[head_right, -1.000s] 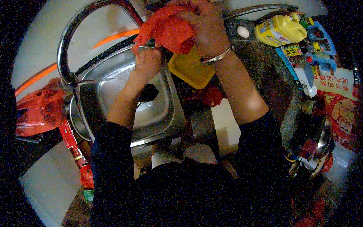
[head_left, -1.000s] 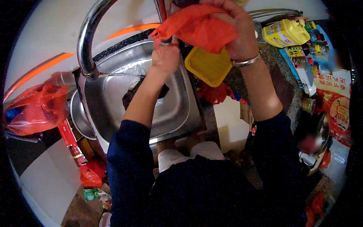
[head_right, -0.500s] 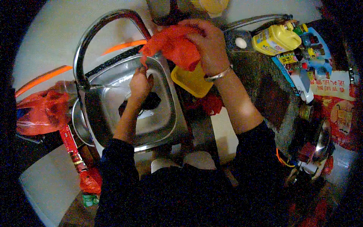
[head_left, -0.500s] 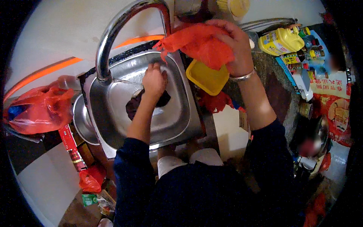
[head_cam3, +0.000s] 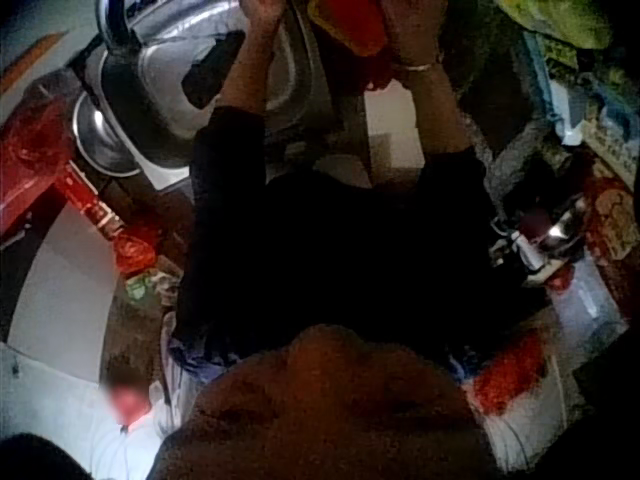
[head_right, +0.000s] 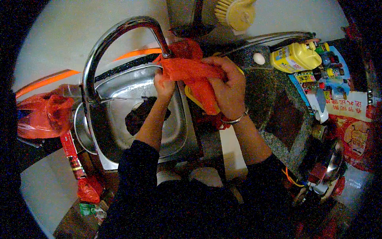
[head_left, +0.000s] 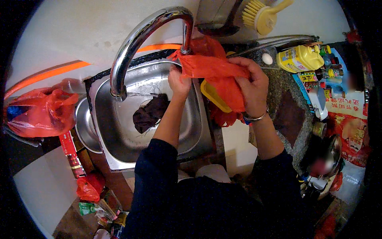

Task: The person washes a dark cloth and an orange plastic bag under a running tap in a kitchen sink. They scrub and rinse the items thoroughly before wringing them out. The person then moves to a small shop area and hangs the dark cloth on a shelf.

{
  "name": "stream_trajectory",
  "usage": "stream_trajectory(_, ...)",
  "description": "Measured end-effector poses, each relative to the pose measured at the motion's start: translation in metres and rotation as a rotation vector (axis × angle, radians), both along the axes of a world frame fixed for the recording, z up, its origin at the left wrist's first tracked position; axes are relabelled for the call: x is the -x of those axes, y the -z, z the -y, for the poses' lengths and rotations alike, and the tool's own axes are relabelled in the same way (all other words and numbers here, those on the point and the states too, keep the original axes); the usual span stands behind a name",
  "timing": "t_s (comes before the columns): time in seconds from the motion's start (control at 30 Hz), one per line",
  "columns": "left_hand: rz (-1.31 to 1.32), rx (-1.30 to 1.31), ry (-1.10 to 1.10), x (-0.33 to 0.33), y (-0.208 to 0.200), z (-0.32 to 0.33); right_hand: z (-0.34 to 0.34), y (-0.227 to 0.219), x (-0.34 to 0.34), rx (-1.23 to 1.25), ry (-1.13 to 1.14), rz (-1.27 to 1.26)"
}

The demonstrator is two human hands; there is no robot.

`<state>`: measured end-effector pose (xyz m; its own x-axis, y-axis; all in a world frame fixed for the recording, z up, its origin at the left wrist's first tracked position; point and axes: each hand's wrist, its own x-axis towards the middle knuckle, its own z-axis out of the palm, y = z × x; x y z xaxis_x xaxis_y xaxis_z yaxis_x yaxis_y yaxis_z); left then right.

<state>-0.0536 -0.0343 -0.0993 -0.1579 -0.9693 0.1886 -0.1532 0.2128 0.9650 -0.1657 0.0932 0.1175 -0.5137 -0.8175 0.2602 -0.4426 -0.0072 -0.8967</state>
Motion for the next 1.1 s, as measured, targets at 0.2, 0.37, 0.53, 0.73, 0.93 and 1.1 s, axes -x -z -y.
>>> stream_trajectory(0.2, 0.011, -0.214, 0.079, -0.017, -0.03, 0.001, 0.005, -0.004, 0.003, 0.028, 0.003, 0.09)
stream_trajectory(0.37, 0.254, -0.171, 0.01, -0.055, 0.009, 0.013, 0.001, -0.002, 0.011, -0.004, 0.004, 0.098)
stream_trajectory(0.53, 1.0, 0.084, 0.048, -0.121, 0.001, -0.018, 0.0, 0.003, 0.016, -0.015, 0.023, 0.149)
stream_trajectory(0.73, 1.134, 0.25, 0.584, -0.146, -0.03, -0.018, 0.004, 0.01, 0.019, -0.053, -0.007, 0.15)
stream_trajectory(0.93, 0.651, -0.112, 0.148, -0.125, -0.022, -0.016, 0.009, 0.005, 0.031, 0.008, -0.052, 0.267)
stream_trajectory(1.1, 0.188, -0.24, -0.093, -0.081, -0.048, -0.003, 0.023, 0.002, 0.025, 0.211, -0.208, 0.988)
